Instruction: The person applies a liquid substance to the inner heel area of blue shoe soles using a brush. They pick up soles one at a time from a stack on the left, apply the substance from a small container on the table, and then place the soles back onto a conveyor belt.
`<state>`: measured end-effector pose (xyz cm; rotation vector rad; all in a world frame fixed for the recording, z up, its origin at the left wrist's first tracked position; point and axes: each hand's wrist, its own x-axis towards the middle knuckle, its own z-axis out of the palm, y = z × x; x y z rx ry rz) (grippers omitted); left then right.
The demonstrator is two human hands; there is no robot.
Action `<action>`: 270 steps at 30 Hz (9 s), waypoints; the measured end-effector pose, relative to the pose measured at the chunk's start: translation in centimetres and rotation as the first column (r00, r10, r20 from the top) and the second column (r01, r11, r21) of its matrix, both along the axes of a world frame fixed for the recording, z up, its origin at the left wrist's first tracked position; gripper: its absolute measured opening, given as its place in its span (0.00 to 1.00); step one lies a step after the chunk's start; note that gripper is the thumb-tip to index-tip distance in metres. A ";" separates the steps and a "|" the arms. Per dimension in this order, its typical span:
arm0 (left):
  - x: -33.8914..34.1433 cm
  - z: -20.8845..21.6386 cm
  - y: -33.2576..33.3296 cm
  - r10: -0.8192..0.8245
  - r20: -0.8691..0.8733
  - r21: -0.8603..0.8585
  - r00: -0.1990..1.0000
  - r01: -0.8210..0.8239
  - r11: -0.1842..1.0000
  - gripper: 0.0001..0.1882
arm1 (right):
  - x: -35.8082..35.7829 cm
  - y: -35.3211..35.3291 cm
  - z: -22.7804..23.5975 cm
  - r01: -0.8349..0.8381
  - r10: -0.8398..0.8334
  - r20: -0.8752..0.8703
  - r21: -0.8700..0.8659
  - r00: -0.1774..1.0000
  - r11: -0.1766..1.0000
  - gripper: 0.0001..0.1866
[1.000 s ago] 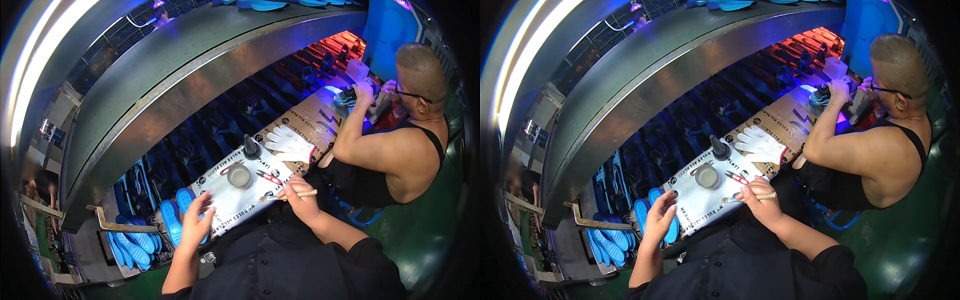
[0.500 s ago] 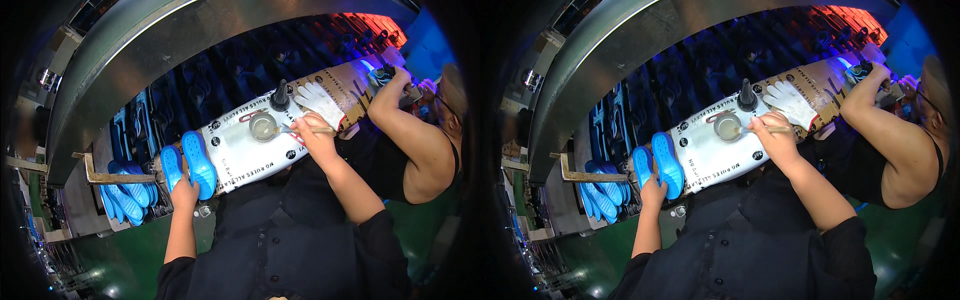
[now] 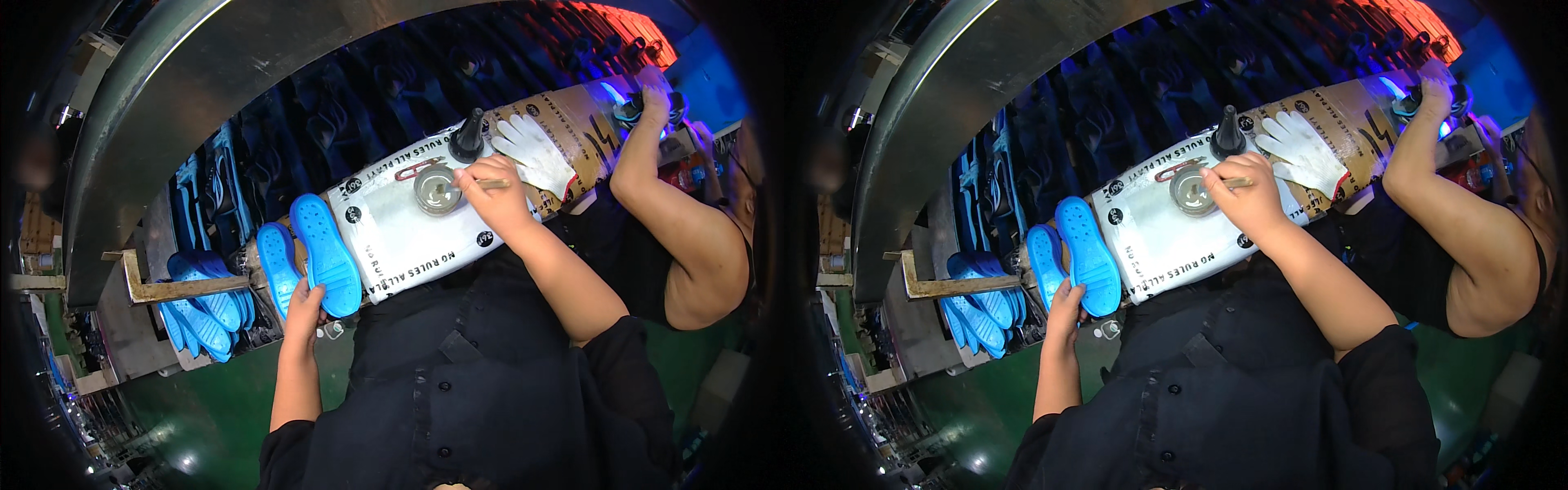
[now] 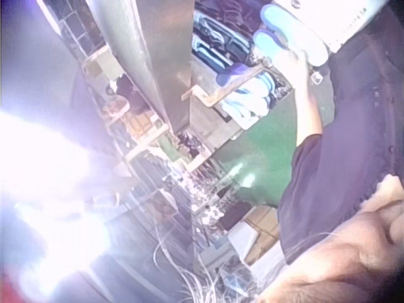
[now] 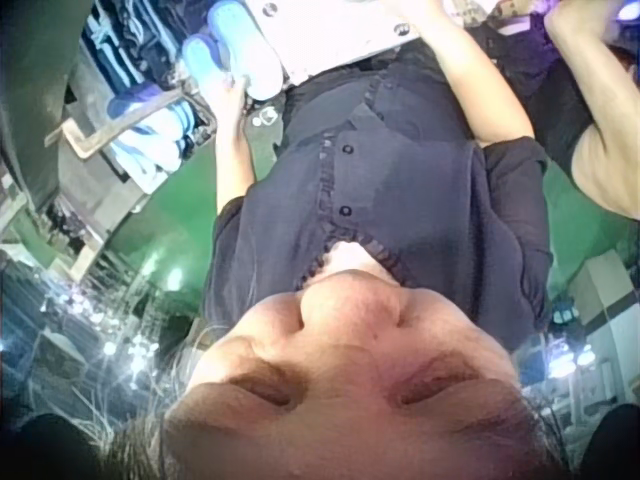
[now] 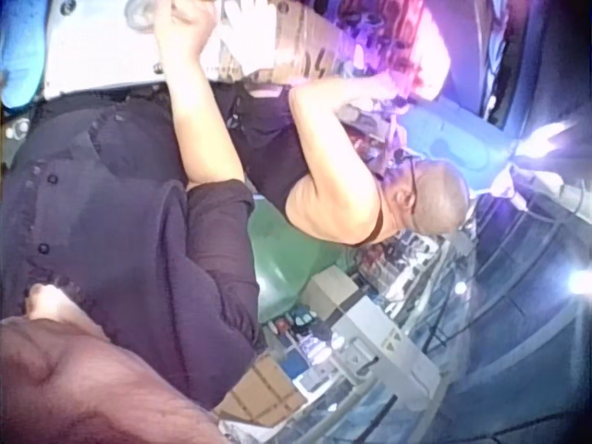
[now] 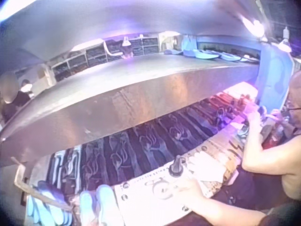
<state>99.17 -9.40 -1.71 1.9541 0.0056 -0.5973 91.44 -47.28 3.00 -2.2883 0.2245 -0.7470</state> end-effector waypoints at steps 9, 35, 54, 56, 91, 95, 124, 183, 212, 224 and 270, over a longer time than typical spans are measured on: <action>-3.4 6.4 -5.6 0.018 -0.331 -0.601 0.943 -0.226 0.767 0.28 | -1.0 0.0 0.8 0.037 -0.039 0.028 0.068 0.999 0.997 0.14; -6.9 10.3 -12.1 0.074 0.662 -0.334 0.746 0.206 0.920 0.27 | -7.9 6.6 8.9 -0.280 0.270 0.197 0.024 0.943 0.960 0.11; -6.8 9.9 -11.5 0.064 0.681 -0.301 0.729 0.199 0.933 0.27 | -7.4 6.6 9.2 -0.259 0.262 0.116 -0.044 0.958 0.965 0.10; -6.7 9.7 -11.4 0.066 0.692 -0.296 0.719 0.199 0.934 0.27 | -7.6 6.4 9.2 -0.248 0.251 0.105 -0.047 0.962 0.968 0.10; -7.1 10.2 -11.4 -0.171 0.882 -0.003 0.439 0.369 0.930 0.22 | -7.5 7.3 9.7 -0.295 0.305 0.169 -0.085 0.937 0.952 0.10; -6.6 11.7 -12.3 -0.236 0.925 0.086 0.297 0.442 0.893 0.22 | -7.7 7.9 9.7 -0.268 0.299 0.149 -0.198 0.942 0.943 0.08; -5.7 22.2 -11.7 -0.437 -0.145 -0.638 0.888 0.254 0.727 0.40 | -11.6 1.6 7.9 0.000 -0.086 0.236 0.344 0.968 0.939 0.17; -7.0 10.6 -10.1 0.075 0.289 -0.422 0.954 0.056 0.905 0.24 | -7.9 6.1 10.3 -0.311 0.277 0.191 0.174 0.942 0.934 0.14; -7.8 9.7 -11.4 0.065 0.701 -0.327 0.710 0.240 0.914 0.22 | -8.5 6.1 8.9 -0.280 0.268 0.161 0.056 0.950 0.958 0.13; -7.5 9.4 -11.5 0.097 0.741 -0.323 0.664 0.226 0.919 0.16 | -8.5 6.4 8.8 -0.319 0.302 0.148 0.112 0.942 0.941 0.13; -5.7 16.2 -11.6 0.023 0.560 -0.400 0.828 0.245 0.883 0.29 | -10.8 2.6 8.5 -0.095 0.057 0.288 0.120 0.956 0.988 0.12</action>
